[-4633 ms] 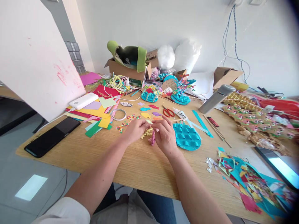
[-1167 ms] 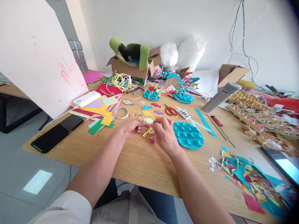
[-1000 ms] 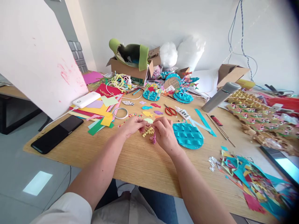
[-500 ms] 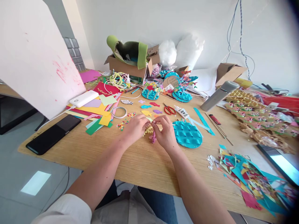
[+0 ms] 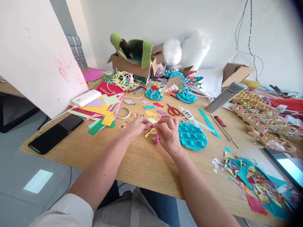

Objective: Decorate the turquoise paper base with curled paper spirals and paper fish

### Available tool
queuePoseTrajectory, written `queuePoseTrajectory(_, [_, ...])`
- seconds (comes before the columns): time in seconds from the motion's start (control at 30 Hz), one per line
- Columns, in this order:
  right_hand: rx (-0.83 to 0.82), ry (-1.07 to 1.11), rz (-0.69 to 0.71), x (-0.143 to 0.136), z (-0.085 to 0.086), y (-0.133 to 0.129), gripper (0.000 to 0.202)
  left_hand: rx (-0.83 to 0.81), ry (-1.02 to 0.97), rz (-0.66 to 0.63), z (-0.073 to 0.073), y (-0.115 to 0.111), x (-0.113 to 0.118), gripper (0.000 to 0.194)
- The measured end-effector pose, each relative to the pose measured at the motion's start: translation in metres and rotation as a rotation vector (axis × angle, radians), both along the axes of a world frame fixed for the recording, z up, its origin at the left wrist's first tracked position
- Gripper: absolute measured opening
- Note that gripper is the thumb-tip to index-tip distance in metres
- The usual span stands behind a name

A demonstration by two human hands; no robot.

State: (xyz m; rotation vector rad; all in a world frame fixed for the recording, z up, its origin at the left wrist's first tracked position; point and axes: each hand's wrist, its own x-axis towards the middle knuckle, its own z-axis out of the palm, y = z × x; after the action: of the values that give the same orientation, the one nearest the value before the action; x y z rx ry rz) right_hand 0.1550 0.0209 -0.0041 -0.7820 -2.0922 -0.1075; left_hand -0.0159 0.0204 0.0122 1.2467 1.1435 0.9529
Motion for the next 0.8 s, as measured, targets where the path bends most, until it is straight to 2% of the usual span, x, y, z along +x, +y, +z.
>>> queuePoseTrajectory(0.07, [0.05,-0.04,0.039,0.001,0.0,0.0,0.022,-0.279,-0.298,-0.156,0.003,0.002,-0.007,0.015])
queuePoseTrajectory(0.13, [0.082,-0.071,0.053,0.002,0.0,0.0,0.024,-0.429,-0.464,-0.257,0.004,0.004,-0.013,0.017])
queuePoseTrajectory(0.23, [0.092,-0.136,0.06,0.002,0.002,0.0,0.025,-0.485,-0.511,-0.269,0.003,0.005,-0.017,0.019])
queuePoseTrajectory(0.4, [0.051,-0.244,0.047,0.004,0.006,0.0,0.023,-0.455,-0.439,-0.224,0.0,0.006,-0.015,0.02])
queuePoseTrajectory(0.47, [0.028,-0.246,0.025,0.005,0.006,0.0,0.021,-0.399,-0.389,-0.2,0.0,0.005,-0.012,0.022])
queuePoseTrajectory(0.57, [-0.002,-0.213,-0.005,0.004,0.005,0.001,0.017,-0.227,-0.259,-0.12,0.001,0.003,-0.008,0.021])
queuePoseTrajectory(0.7, [-0.047,-0.151,-0.034,0.002,0.003,0.001,0.012,0.058,0.009,-0.049,-0.004,0.002,-0.003,0.016])
queuePoseTrajectory(0.8, [-0.124,-0.064,-0.056,0.001,0.003,0.002,0.013,0.359,0.257,0.013,-0.01,0.001,0.001,0.018])
